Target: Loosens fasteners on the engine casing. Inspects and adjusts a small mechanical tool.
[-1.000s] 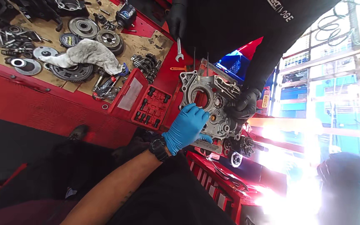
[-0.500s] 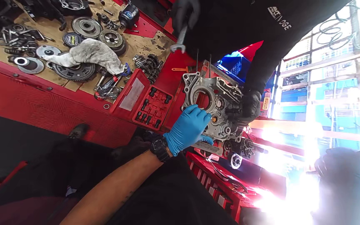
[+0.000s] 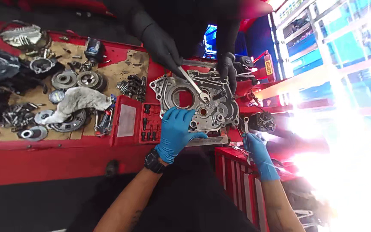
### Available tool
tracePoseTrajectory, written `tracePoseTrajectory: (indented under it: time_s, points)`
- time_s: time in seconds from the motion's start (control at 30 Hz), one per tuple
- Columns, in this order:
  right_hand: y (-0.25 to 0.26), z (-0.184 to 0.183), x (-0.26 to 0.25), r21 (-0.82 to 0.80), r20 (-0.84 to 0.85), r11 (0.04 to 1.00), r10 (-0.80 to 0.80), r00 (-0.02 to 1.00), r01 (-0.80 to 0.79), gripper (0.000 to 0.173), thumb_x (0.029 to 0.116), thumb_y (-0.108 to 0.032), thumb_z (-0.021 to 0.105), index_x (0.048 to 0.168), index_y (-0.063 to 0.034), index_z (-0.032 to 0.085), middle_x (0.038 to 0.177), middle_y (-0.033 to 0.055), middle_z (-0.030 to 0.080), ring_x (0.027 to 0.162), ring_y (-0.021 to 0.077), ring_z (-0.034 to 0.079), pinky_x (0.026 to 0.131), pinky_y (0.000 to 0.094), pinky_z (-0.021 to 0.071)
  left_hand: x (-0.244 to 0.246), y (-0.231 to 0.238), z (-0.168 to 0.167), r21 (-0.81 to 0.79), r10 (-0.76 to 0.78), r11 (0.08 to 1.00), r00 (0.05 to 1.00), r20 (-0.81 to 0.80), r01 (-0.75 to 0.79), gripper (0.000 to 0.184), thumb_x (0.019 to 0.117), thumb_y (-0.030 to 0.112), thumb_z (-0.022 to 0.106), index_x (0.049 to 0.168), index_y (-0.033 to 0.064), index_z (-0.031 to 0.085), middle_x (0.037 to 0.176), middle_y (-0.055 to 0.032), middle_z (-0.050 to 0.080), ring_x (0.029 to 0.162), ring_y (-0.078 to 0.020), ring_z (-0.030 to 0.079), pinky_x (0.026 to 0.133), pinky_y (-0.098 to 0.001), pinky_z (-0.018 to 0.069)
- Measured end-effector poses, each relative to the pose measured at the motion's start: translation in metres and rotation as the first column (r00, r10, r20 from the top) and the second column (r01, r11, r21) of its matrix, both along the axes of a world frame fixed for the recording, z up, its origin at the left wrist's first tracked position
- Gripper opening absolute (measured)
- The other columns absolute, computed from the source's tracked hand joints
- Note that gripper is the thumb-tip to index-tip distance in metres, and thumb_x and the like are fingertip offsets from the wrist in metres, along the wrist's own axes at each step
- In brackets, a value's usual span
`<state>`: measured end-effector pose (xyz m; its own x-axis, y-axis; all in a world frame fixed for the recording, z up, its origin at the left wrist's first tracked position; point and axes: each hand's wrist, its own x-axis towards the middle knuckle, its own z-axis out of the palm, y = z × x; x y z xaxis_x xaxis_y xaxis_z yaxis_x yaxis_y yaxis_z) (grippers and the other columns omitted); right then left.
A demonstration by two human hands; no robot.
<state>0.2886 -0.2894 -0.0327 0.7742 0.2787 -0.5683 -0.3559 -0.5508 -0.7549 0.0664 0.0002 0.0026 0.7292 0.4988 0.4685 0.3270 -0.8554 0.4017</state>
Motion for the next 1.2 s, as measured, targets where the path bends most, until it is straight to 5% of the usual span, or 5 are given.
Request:
tracePoseTrajectory:
  time_s: [0.2,0.67,1.03,1.2]
  points:
    - [0.0,-0.06,0.001,0.023,-0.159,1.0,0.001,0.987,0.003,0.034,0.1108,-0.023,0.037,0.113,-0.0007,0.063,0.069,0.0015,0.061,0.051,0.0089,0.054,0.048,0.0247,0.047,-0.003,0.001,0.001,0.032,0.014,0.999,0.999,-0.035,-0.013,0.096,0.0725,0.093,0.052,0.117,0.0115,0.075,0.104,-0.0084,0.075,0.1,-0.0285,0.069,0.107,-0.0519,0.042]
    - [0.021,-0.178,0.023,-0.02,-0.17,0.998,0.057,0.984,-0.061,0.04,0.1054,-0.036,0.045,0.113,-0.0035,0.067,0.082,0.0074,0.065,0.063,0.0159,0.059,0.061,0.0392,0.0527,-0.011,0.002,0.004,0.08,0.045,0.996,0.995,-0.084,-0.039,0.095,0.0643,0.09,0.065,0.118,0.0129,0.072,0.108,-0.0025,0.072,0.11,-0.0187,0.062,0.116,-0.0427,0.0336]
    - [0.012,-0.207,0.028,-0.026,-0.148,0.997,-0.081,0.986,0.078,0.056,0.1043,-0.054,0.044,0.097,-0.0045,0.068,0.076,0.0052,0.062,0.06,0.0155,0.057,0.059,0.0419,0.0505,-0.015,0.002,0.008,0.07,0.066,0.996,0.992,-0.112,-0.058,0.093,0.0599,0.089,0.069,0.122,0.0202,0.068,0.112,0.0064,0.068,0.116,-0.0104,0.058,0.117,-0.0368,0.0326]
    - [0.008,-0.206,0.033,0.01,-0.215,0.991,-0.125,0.969,0.13,0.054,0.105,-0.054,0.043,0.091,-0.0083,0.068,0.069,-0.0023,0.061,0.052,0.0079,0.054,0.05,0.0312,0.0492,-0.018,0.001,0.007,0.06,0.073,0.996,0.99,-0.117,-0.066,0.093,0.0608,0.091,0.067,0.124,0.0229,0.067,0.114,0.0096,0.068,0.116,-0.0085,0.059,0.116,-0.0388,0.0347]
